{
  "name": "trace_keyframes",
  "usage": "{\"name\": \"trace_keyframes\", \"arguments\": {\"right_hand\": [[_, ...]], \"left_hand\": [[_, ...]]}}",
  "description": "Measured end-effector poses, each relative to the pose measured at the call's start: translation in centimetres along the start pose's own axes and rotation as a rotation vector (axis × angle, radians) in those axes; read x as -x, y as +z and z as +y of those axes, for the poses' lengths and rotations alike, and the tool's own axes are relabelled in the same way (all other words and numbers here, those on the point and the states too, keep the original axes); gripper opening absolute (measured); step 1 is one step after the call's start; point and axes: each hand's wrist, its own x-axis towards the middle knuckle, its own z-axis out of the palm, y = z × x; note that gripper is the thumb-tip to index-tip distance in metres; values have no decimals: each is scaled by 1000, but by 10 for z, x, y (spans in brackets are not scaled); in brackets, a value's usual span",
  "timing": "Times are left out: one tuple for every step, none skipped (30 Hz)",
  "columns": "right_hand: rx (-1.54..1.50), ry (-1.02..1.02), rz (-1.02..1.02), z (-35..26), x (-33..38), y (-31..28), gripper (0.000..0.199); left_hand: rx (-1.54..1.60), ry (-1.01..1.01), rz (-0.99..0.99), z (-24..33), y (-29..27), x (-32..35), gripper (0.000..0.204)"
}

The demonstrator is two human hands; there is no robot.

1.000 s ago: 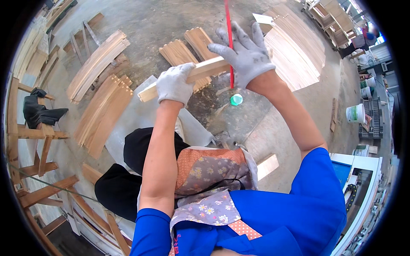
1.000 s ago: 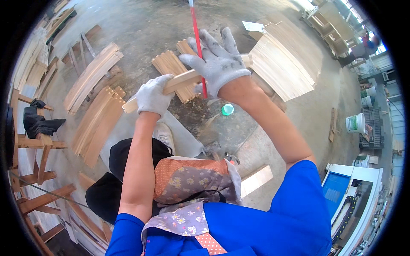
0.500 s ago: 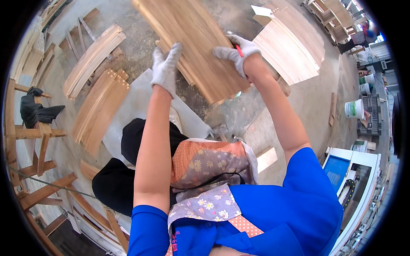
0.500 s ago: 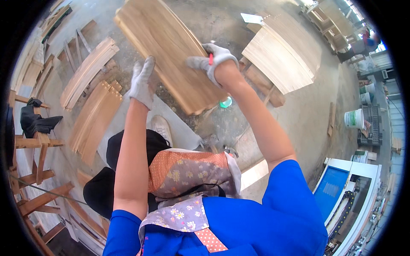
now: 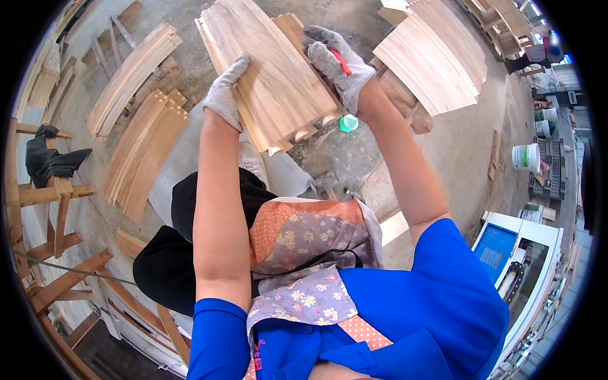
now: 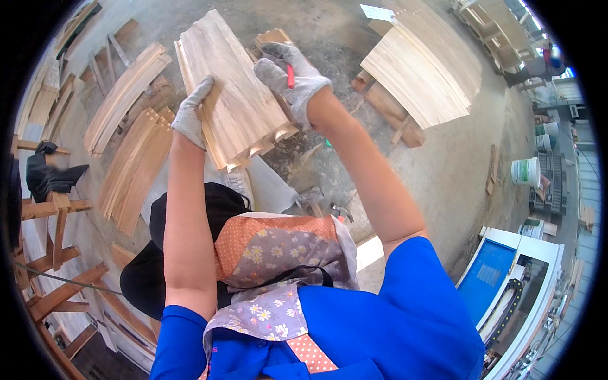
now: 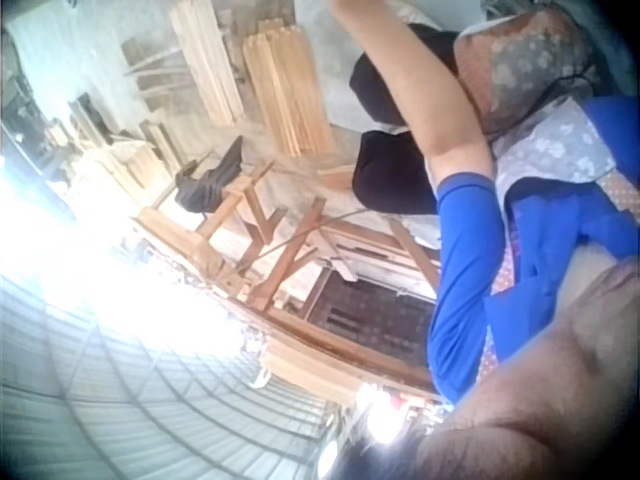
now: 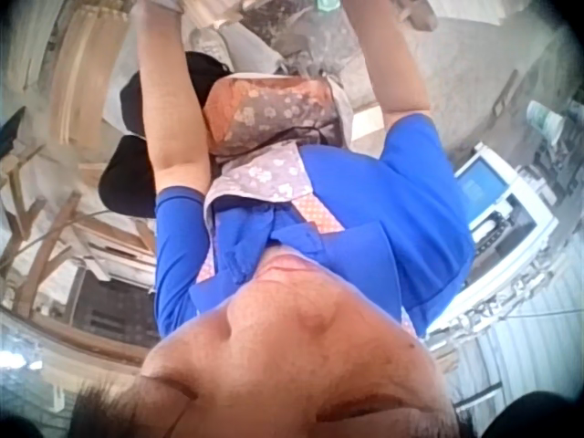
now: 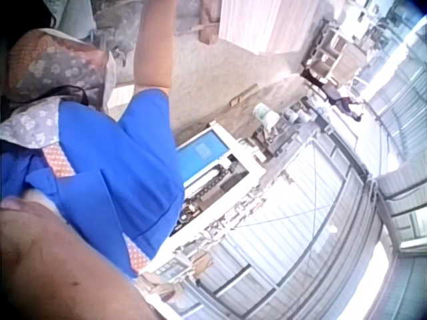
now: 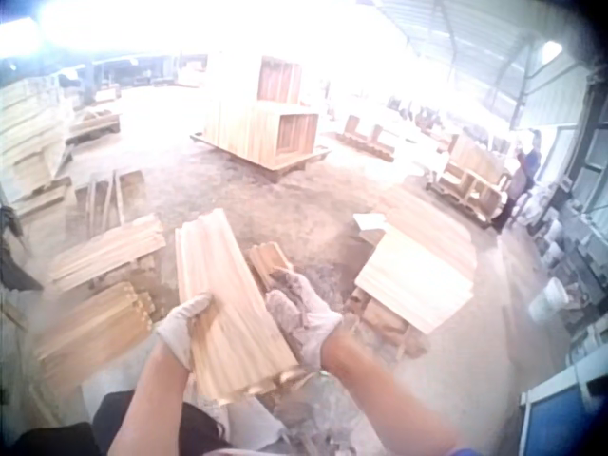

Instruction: The person sits on the floor in a workshop and applies glue to the ends of wooden planks using a brush. They pick up a plank, apply glue to the grooves, and place it back on a stack, repeating this process for multiple pieces.

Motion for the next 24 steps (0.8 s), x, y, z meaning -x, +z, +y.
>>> {"name": "trace_keyframes", "arguments": {"right_hand": [[-2, -35, 7, 1, 3, 4, 51], [-3, -71, 15, -2, 9, 13, 52], [-3, -107, 23, -4, 12, 19, 53], [-30, -66, 45, 4, 9, 19, 50], [-98, -28, 47, 2, 11, 22, 49], [-165, 11, 49, -2, 14, 26, 48], [-233, 51, 52, -5, 16, 29, 48], [-238, 29, 53, -3, 15, 29, 48], [-243, 6, 55, 1, 13, 30, 47], [-248, -16, 57, 4, 13, 30, 47], [-292, -16, 52, 7, 14, 29, 47], [-336, -15, 48, 9, 16, 26, 47], [-380, -15, 43, 10, 18, 22, 47], [-405, -20, 31, 7, 22, 18, 46], [-433, -29, 11, 2, 27, 15, 45], [-460, -37, -9, -2, 33, 12, 45], [-411, -128, -73, -2, 39, 8, 45], [-361, -218, -136, -1, 47, 4, 46], [-310, -309, -199, -1, 51, 3, 47], [-119, -238, -108, -6, 54, 4, 47], [-110, -247, -101, -8, 54, 4, 43], [-101, -256, -94, -8, 53, 4, 40], [-90, -265, -87, -10, 53, 4, 37], [-71, -267, -84, -11, 53, 3, 37]], "left_hand": [[10, -4, 2, 0, 0, 1, 45], [20, -7, 2, 1, 1, 1, 45], [6, -14, 10, 1, 2, 2, 45], [-9, -21, 18, 1, 4, 4, 45], [-23, -21, 35, 3, 4, 7, 45], [-43, -26, 53, 3, 2, 8, 45], [-64, -31, 72, 4, 1, 9, 45], [-87, -39, 84, 3, 1, 8, 45], [-75, -47, 76, 2, -1, 7, 45], [-62, -55, 67, 0, -4, 6, 45], [-50, -63, 58, 0, -4, 6, 45], [-46, -60, 59, -1, -4, 6, 45], [-43, -57, 58, -1, -4, 7, 45], [-41, -56, 57, -1, -3, 8, 45], [1, -63, 37, 0, -6, 9, 45], [43, -70, 16, 2, -9, 9, 44], [87, -79, -7, 2, -11, 9, 44], [91, -94, -7, 4, -14, 8, 44], [95, -110, -6, 6, -17, 6, 44], [96, -132, -5, 6, -18, 5, 44], [108, -136, -16, 5, -19, 5, 44], [121, -141, -27, 3, -21, 6, 45], [134, -145, -39, 2, -20, 8, 45], [130, -138, -31, 2, -20, 9, 45]]}}
